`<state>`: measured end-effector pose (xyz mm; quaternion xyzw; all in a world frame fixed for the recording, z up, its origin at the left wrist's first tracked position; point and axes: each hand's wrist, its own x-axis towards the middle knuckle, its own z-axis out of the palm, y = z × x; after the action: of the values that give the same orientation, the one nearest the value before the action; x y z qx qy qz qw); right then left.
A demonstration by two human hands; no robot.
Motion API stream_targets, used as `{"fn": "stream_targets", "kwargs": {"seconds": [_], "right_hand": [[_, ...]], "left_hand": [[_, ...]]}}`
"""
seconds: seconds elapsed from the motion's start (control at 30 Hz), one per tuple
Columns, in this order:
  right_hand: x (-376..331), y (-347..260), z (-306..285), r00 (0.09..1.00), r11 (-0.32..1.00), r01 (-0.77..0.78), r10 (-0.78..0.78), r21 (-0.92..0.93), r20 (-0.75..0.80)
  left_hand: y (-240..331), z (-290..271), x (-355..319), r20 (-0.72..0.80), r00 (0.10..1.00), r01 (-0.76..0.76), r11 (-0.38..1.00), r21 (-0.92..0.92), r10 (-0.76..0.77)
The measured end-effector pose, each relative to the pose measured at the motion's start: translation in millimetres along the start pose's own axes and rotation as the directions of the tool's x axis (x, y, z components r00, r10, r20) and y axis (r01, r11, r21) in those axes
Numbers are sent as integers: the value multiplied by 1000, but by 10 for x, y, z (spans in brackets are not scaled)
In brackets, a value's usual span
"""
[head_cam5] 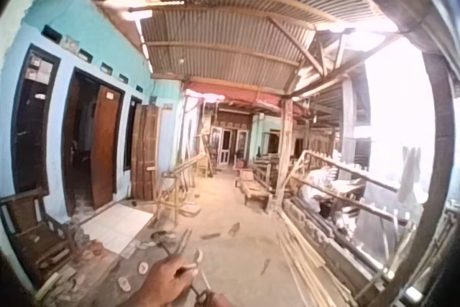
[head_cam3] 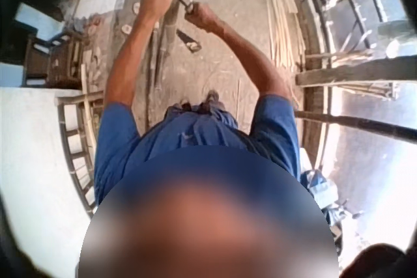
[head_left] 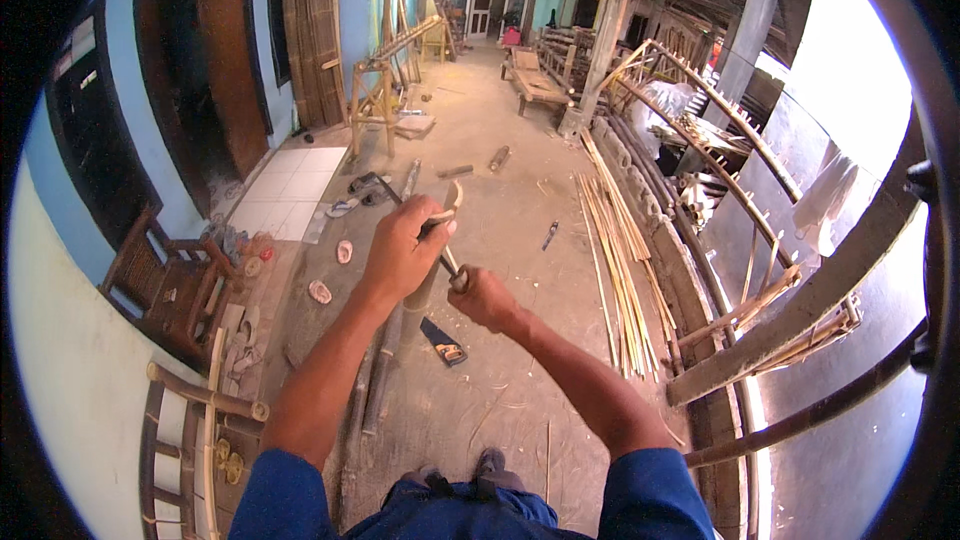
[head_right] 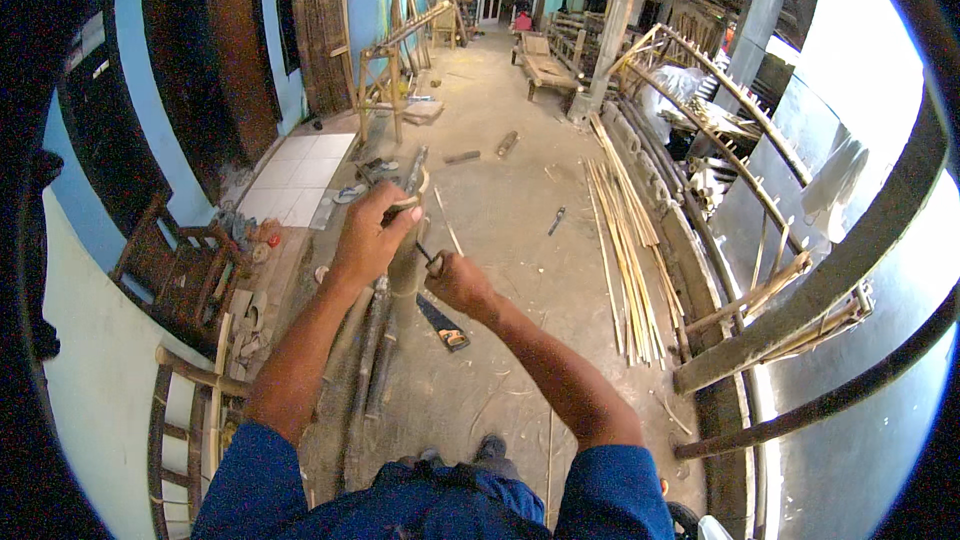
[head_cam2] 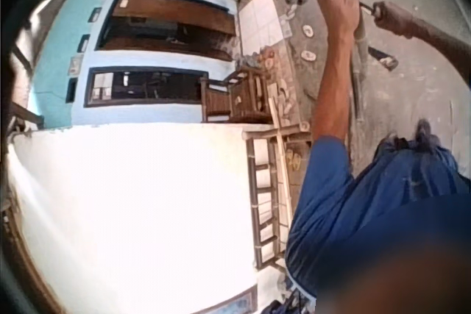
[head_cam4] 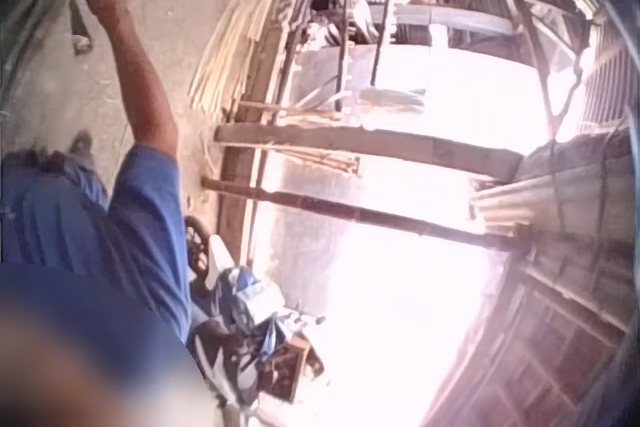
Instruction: The person uses a machete to split bamboo strips and then weaves them into the frame of a bamboo bench. The person repeatedly splits bamboo, measures fit, and ties the strips to the bench frame, working on multiple sections of the bench.
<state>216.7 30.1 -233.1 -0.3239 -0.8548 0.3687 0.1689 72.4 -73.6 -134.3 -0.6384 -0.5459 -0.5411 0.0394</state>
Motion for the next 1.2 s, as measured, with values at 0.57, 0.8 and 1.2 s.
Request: {"fn": "stream_targets", "kwargs": {"seconds": [0.57,0.8,1.2], "right_hand": [[841,311,-607,991,824,95,-134,-558,-30],[1512,403,-467,963,864,250,-270,-437,16],[1288,168,-196,897,914,403,-406,54,174]], "left_hand": [[-327,527,550,-100,994,-34,983,181,53],[-649,417,915,-168,986,53,964,259,-9],[-1512,-406,898,-146,989,53,863,502,25]]}}
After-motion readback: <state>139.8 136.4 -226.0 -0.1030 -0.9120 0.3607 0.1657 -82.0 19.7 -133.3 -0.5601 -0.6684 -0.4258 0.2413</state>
